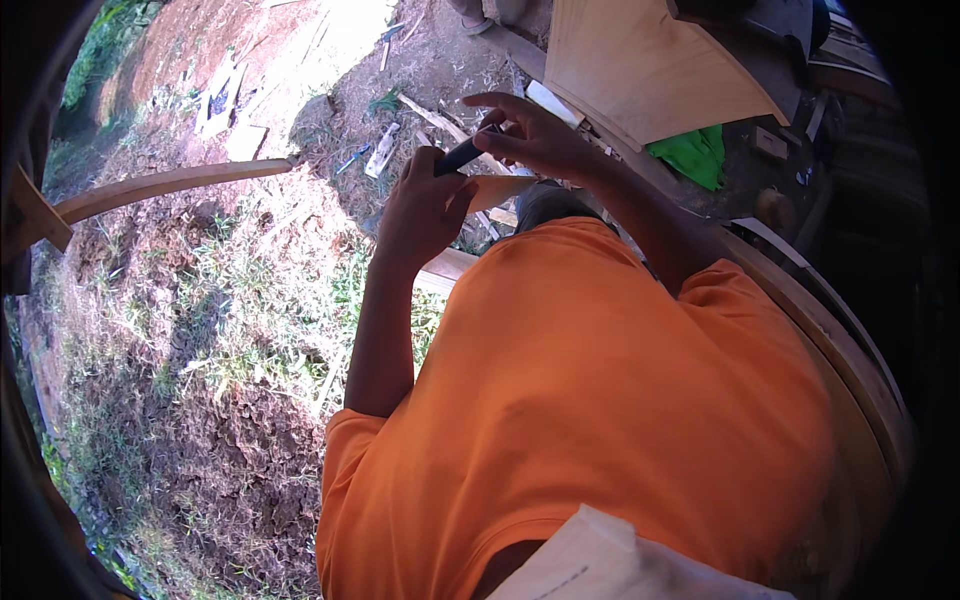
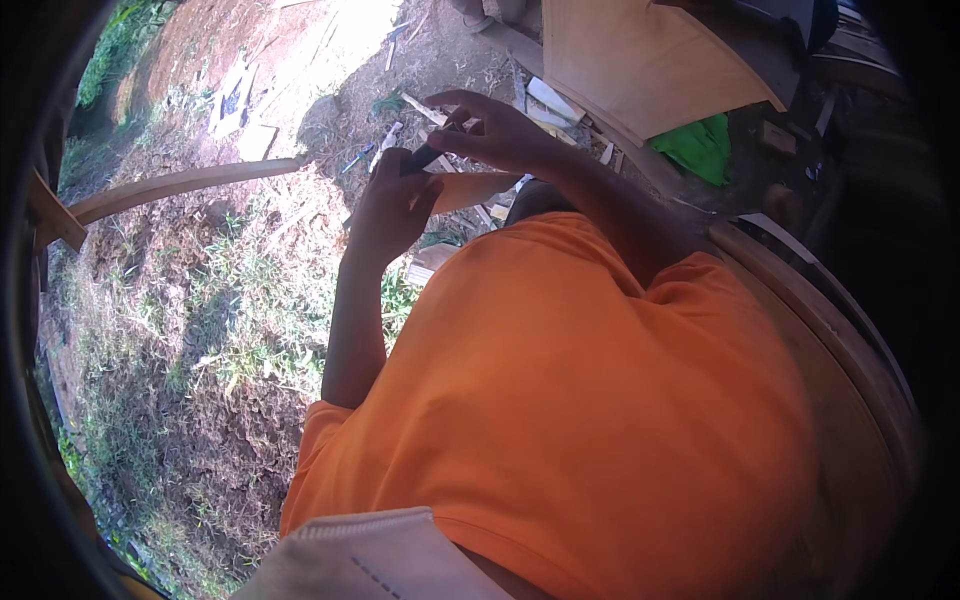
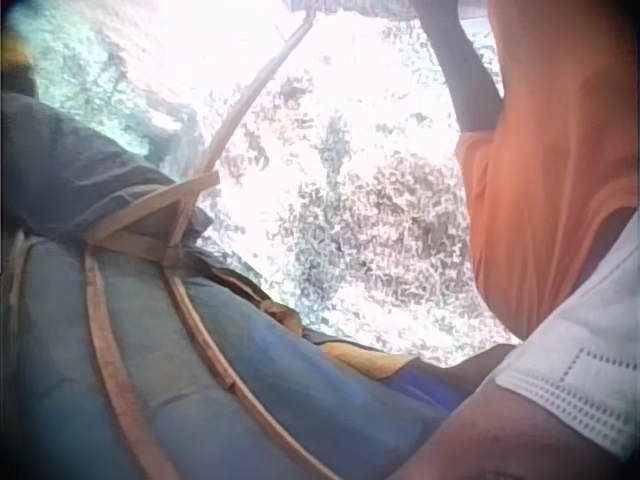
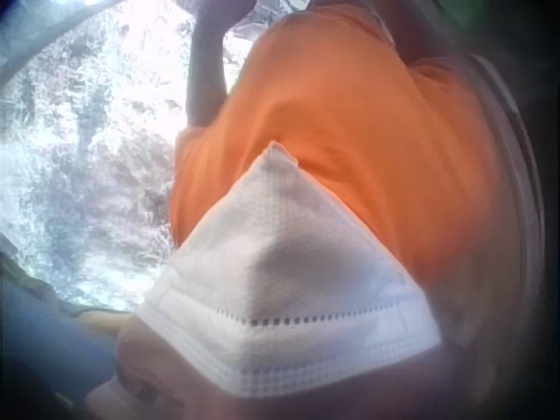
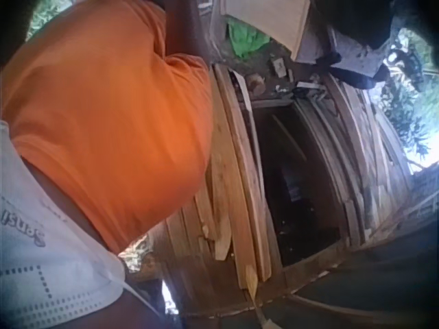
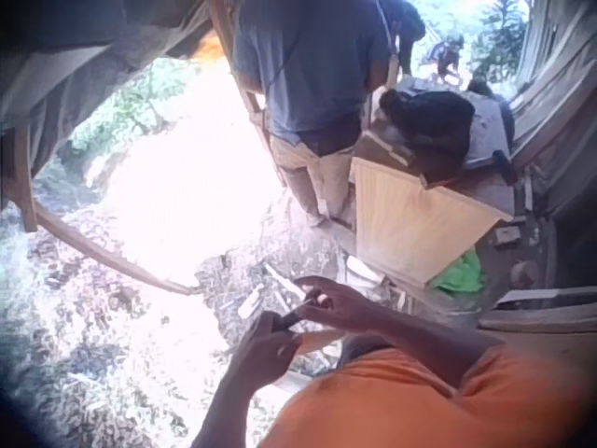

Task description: The person uses a hand saw to cut a piece of wood that is clamped to a wooden beam. They hold the wood steady with one hand while sawing with the other. After cutting, they pick up the piece of wood and walk away.

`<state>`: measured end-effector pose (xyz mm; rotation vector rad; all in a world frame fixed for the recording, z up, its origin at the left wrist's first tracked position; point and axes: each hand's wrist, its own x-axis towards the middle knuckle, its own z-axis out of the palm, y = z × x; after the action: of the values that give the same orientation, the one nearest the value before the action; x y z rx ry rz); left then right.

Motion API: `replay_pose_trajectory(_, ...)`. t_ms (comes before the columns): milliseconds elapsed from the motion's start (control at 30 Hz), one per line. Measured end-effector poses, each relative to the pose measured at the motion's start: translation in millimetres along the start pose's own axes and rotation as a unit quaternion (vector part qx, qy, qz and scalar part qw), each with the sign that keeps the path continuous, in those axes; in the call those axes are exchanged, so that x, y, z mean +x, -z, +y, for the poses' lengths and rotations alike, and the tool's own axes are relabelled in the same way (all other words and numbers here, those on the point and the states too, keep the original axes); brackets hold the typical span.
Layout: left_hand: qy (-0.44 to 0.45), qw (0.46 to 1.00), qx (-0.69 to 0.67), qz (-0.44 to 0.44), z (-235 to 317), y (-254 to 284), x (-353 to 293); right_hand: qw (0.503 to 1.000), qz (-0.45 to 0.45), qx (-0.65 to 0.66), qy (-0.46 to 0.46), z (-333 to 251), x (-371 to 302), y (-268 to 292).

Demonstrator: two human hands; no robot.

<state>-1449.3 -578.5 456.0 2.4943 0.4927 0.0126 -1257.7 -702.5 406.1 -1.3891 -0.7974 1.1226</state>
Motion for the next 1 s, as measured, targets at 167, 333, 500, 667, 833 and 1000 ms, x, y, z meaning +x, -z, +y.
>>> replay_pose_trajectory(167, -0.063, 0.995, 0.08, -0.009, -17, 15, 31, 0.995, -0.066, -0.062, -0.046, -2, 54, 8)
replay_pose_trajectory(333, -0.031, 0.982, 0.16, 0.095, -48, 48, 32, 0.986, 0.132, 0.056, -0.087, 7, 50, 51)
replay_pose_trajectory(500, 0.003, 0.984, -0.032, 0.175, -111, 84, 25, 0.966, 0.181, 0.177, -0.047, -1, 40, 52)
replay_pose_trajectory(667, -0.014, 0.985, -0.082, 0.151, -138, 140, 65, 0.96, 0.203, 0.19, 0.032, -37, 47, 3)
replay_pose_trajectory(833, -0.135, 0.99, -0.032, -0.003, -193, 181, 99, 0.948, 0.278, 0.143, 0.054, -51, 61, -78)
replay_pose_trajectory(1000, -0.229, 0.97, -0.029, -0.077, -239, 180, 118, 0.93, 0.352, 0.1, 0.03, -69, 48, -141)
